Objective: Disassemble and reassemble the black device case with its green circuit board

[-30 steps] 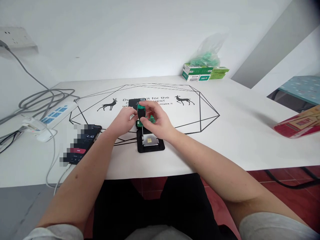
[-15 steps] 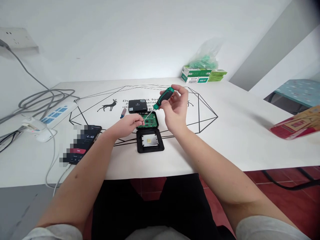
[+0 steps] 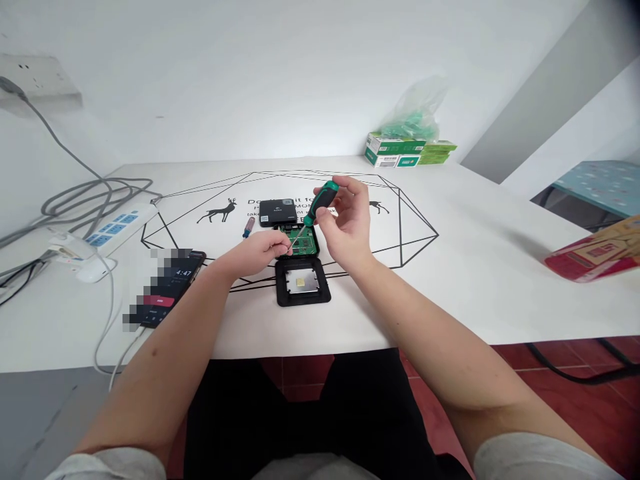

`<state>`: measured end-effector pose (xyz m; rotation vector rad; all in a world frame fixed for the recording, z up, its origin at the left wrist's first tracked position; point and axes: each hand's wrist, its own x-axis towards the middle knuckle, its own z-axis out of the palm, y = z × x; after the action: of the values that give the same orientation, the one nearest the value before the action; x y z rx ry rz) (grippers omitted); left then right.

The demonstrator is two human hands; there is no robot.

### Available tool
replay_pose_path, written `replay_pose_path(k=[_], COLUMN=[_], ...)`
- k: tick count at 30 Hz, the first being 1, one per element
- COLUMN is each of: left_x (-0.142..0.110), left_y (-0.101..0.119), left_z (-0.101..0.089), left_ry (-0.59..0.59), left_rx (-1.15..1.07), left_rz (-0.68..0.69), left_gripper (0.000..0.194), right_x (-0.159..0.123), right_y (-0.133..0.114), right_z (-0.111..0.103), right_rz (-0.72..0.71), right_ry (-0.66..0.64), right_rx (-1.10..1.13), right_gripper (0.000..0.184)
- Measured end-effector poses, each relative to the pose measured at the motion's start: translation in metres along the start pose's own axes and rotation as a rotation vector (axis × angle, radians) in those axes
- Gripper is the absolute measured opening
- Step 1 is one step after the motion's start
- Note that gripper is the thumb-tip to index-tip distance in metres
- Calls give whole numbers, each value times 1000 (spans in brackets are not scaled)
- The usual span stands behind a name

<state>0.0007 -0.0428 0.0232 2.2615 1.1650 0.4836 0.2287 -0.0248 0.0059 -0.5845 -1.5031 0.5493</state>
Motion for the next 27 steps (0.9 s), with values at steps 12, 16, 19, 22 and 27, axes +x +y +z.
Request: replay_pose_path(k=[12, 16, 19, 22, 27], left_x=[-11, -11, -11, -12, -13], left_y=[15, 17, 18, 20, 23], left_z=[-7, -2, -1, -1, -1], left_ry=[-285, -366, -363, -361, -395], left_rx=[-78, -123, -79, -54, -55], left_rz=[22, 64, 56, 39, -6], left_gripper=[15, 15, 18, 20, 21], right_x=[-5, -12, -16, -17, -18], right_y=[-23, -28, -29, -28, -28], right_z=[-2, 2, 4, 6, 10], right_rz=[-14, -80, -143, -206, -274], right_ry=[-246, -378, -410, -414, -411], right_rx=[25, 9, 3, 19, 63], right_gripper=[49, 46, 46, 48, 52])
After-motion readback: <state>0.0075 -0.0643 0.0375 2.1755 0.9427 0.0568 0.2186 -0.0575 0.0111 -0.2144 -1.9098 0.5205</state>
